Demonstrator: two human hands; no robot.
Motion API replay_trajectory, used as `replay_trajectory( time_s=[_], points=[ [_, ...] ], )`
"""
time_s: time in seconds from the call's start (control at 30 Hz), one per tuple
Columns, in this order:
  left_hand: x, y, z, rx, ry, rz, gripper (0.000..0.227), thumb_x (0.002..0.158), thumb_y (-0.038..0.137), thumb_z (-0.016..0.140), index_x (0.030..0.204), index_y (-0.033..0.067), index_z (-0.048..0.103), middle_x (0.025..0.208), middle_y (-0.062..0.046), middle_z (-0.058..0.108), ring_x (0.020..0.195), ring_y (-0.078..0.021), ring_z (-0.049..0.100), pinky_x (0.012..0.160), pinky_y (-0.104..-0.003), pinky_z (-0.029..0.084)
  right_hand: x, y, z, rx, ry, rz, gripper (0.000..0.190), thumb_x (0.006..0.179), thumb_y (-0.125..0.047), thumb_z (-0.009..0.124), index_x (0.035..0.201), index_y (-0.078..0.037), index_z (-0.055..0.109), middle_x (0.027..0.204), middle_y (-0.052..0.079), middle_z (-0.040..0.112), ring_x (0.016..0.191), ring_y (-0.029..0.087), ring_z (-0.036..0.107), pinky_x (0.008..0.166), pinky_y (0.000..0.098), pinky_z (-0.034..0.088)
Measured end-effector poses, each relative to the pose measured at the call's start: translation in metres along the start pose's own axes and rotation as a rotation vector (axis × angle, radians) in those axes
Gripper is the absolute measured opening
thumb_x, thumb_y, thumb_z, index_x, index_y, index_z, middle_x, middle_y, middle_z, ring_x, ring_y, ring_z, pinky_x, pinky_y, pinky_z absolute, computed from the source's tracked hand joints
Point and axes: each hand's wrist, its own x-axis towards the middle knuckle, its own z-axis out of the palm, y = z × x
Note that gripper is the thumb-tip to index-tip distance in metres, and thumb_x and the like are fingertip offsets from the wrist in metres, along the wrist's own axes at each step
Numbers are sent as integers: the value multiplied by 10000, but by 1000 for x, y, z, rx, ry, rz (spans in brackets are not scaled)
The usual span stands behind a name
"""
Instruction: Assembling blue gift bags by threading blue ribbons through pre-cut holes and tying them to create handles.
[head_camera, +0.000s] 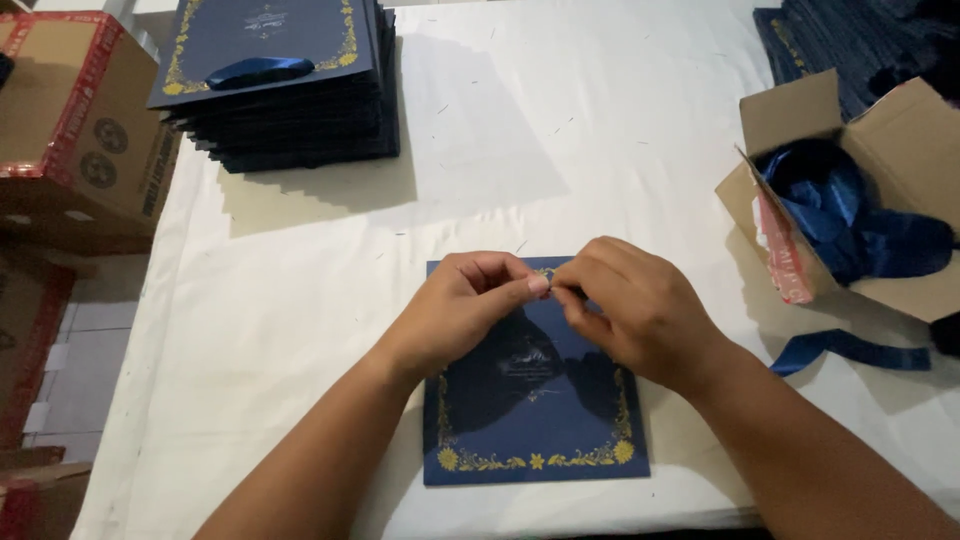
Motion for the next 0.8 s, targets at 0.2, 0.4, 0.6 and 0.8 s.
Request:
replay_trajectory(
  time_s=[0.2, 0.4, 0.6, 0.8],
  points=[
    [29, 8, -9, 781, 159, 308, 337, 944, 411, 671, 1071, 115, 768, 824, -101, 652, 784, -248, 633, 701, -370, 531, -5, 18, -7, -173, -41, 127, 155, 1027, -189, 580, 915, -94, 627, 695, 31, 510, 641, 222, 599, 584, 319, 517],
    [49, -2, -3, 1136, -20, 468, 324, 835, 354, 782, 1033, 98, 779, 886, -121, 687, 853, -325, 668, 759, -416, 531, -6, 23, -16, -114, -133, 295, 87, 1023, -120, 560, 995, -54, 609, 765, 91, 550, 736, 290, 656, 646, 386, 548],
    [38, 14, 1, 1037, -47, 187, 198, 834, 222, 783, 984, 96, 757, 842, -84, 679, 833, -289, 691, 732, -374, 566, -1, 15, -18, 33, -134, 411, 96, 1022, -109, 556, 993, -62, 635, 759, 89, 551, 746, 288, 661, 673, 377, 546],
    [26, 28, -5, 834, -24, 6, 172, 882, 196, 727, 992, 65, 745, 820, -102, 717, 797, -263, 728, 699, -353, 596, -5, 13, -9, -7, -141, 396, 120, 1020, -167, 570, 969, -83, 639, 718, 62, 527, 709, 251, 639, 643, 358, 531]
  ],
)
